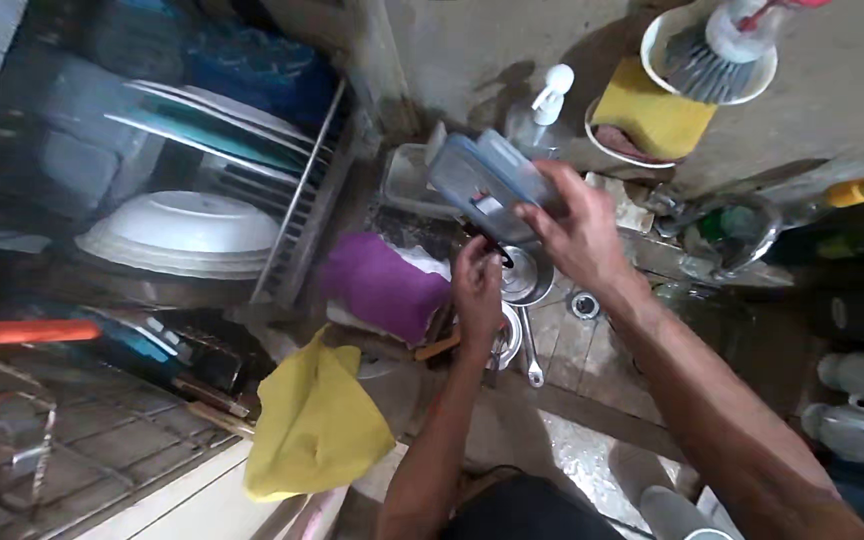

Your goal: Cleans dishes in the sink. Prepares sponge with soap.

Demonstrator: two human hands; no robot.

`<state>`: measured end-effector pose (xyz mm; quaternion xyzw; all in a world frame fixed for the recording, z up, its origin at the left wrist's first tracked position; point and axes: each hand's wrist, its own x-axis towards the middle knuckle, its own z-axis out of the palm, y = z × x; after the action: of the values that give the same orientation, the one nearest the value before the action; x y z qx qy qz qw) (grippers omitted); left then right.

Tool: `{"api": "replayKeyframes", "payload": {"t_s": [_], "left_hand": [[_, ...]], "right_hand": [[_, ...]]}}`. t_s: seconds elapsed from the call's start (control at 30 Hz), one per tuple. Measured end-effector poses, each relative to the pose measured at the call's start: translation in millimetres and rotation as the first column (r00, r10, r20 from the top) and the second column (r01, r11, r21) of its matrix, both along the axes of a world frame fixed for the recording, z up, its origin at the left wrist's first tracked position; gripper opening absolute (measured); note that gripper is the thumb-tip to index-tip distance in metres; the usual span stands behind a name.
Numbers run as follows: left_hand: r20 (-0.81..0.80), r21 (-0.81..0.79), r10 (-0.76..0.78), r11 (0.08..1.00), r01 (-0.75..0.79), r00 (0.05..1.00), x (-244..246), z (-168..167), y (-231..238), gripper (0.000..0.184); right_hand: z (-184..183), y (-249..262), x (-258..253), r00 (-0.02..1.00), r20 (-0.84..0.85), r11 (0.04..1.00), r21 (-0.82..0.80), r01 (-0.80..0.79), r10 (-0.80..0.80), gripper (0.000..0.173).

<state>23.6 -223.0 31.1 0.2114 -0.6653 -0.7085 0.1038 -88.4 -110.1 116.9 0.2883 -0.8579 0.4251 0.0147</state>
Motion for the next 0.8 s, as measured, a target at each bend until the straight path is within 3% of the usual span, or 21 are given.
{"api": "replayKeyframes", "payload": {"t_s": [0.23,0.43,0.57,0.67,0.8], "left_hand": [[0.007,0.085,0.044,0.995,-0.044,0.999,-27,-7,-30,0.042],[0.031,0.245,0.127,0.961,-0.131,0.991,-36,-24,-27,0.043],[0.025,0.301,0.289,0.911,-0.283,0.957,-56,-22,-27,0.039],[0.051,0.406,0.372,0.84,-0.36,0.927,-62,-21,-29,0.042],[0.082,0.525,0.38,0.769,-0.364,0.921,-62,-20,-35,0.061]], "right_hand": [[1,-90,-74,0.994,-0.108,0.994,0.107,-0.016,0.027,0.037],[-28,-109,-72,0.957,-0.257,0.974,0.211,-0.081,0.136,0.037],[-62,-127,-61,0.914,-0.357,0.965,0.238,-0.111,0.193,0.036],[-85,-131,-53,0.932,-0.291,0.949,0.288,-0.129,0.215,0.029],[-105,-127,-46,0.947,-0.178,0.911,0.366,-0.188,0.267,0.024]]}}
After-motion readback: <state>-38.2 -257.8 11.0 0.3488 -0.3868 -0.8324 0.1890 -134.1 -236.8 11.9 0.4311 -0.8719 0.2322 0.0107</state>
